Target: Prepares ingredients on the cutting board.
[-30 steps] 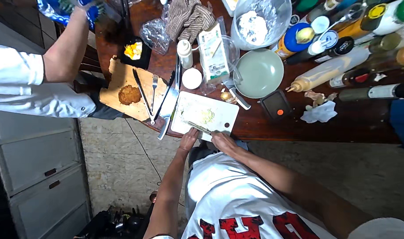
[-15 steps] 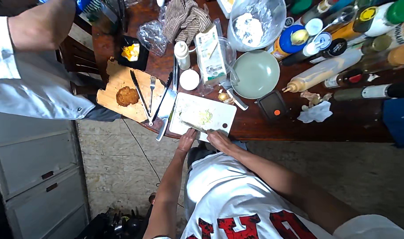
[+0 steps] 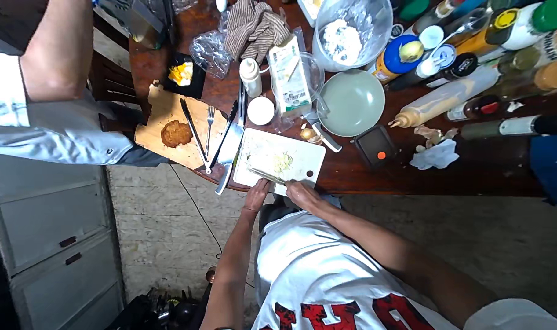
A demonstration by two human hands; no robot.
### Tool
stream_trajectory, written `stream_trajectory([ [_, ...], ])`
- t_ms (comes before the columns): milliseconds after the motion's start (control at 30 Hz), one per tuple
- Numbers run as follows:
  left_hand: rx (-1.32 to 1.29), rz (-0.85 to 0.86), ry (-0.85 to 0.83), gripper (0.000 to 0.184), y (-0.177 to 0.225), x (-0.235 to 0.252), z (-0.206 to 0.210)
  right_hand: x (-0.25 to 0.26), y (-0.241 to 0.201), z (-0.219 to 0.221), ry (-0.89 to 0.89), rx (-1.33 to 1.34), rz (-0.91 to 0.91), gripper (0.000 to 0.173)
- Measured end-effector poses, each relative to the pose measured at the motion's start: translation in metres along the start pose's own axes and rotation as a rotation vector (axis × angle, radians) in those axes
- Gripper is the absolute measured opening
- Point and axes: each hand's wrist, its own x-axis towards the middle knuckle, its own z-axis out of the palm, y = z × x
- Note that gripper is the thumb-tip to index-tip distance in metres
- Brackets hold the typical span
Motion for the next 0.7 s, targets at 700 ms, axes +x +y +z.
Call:
stream_trajectory([
  [700,-0.02,-0.013,-0.054,0.025,-0.004,-0.001,0.002,0.007,0.002,0.007,-0.014,-0.036,0.001,0.032],
])
